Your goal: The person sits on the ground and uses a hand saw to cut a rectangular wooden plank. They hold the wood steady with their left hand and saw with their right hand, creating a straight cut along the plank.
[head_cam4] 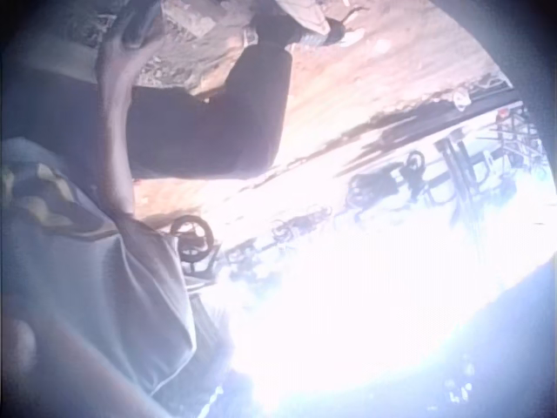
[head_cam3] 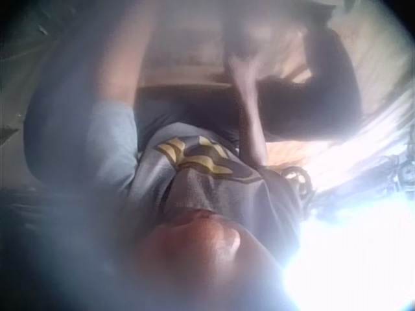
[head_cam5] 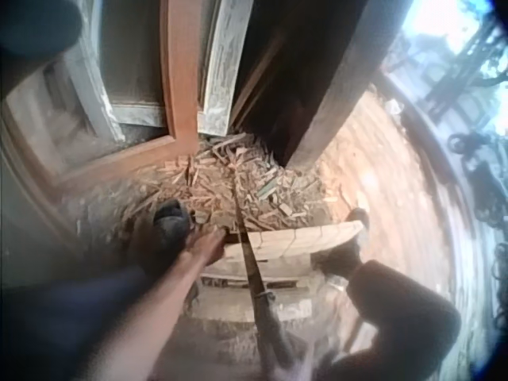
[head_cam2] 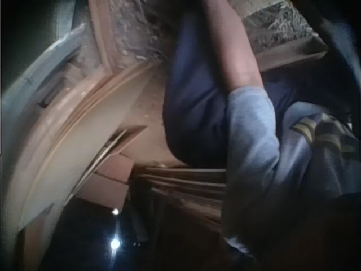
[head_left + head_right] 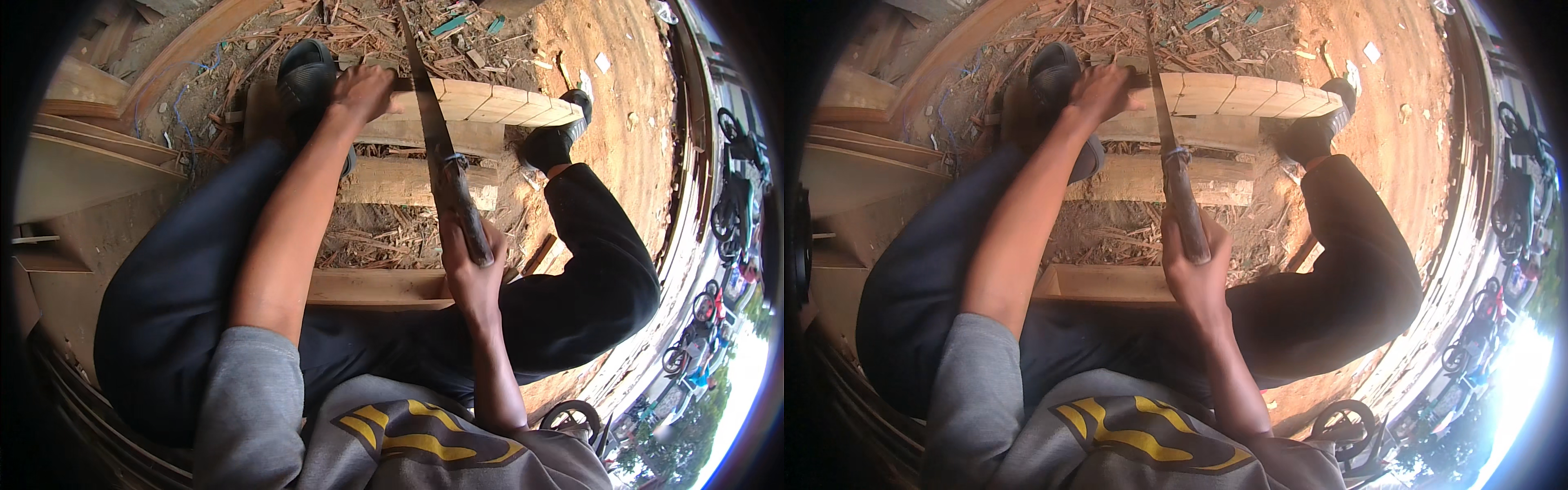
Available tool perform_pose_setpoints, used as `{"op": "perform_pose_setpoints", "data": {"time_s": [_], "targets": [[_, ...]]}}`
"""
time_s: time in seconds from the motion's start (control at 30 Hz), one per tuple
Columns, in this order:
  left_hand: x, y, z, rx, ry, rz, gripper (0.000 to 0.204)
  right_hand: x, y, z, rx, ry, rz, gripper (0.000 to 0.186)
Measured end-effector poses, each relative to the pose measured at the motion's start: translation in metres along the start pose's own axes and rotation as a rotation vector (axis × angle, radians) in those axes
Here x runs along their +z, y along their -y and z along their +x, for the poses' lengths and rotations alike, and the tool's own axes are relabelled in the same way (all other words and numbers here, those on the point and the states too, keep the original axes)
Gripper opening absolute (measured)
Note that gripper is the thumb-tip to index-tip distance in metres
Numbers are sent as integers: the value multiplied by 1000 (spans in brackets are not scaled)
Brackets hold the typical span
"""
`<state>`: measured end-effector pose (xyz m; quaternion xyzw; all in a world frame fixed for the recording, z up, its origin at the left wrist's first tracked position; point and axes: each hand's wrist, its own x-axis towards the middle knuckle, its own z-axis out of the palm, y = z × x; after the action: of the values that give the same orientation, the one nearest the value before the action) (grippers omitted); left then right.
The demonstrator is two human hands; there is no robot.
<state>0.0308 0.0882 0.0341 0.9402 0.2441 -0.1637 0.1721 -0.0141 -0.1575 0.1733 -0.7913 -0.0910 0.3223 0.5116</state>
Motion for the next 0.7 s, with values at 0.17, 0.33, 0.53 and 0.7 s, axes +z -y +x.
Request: {"op": "perform_pose_setpoints", "data": {"time_s": [0.17,0.33,0.53,0.7], "targets": [[4,10,6,76,-157,-23,57,19,-10,33,-53,-1,77,20],[-9,-7,2,26,19,21,56,-13,-13,-26,-13,-21,33,19],[3,5,3,-26,-49,-7,57,18,2,38,-14,15,119,24],[-10,-3,4,32,-63,79,57,-13,-22,-34,-68,-17,5,17]]}}
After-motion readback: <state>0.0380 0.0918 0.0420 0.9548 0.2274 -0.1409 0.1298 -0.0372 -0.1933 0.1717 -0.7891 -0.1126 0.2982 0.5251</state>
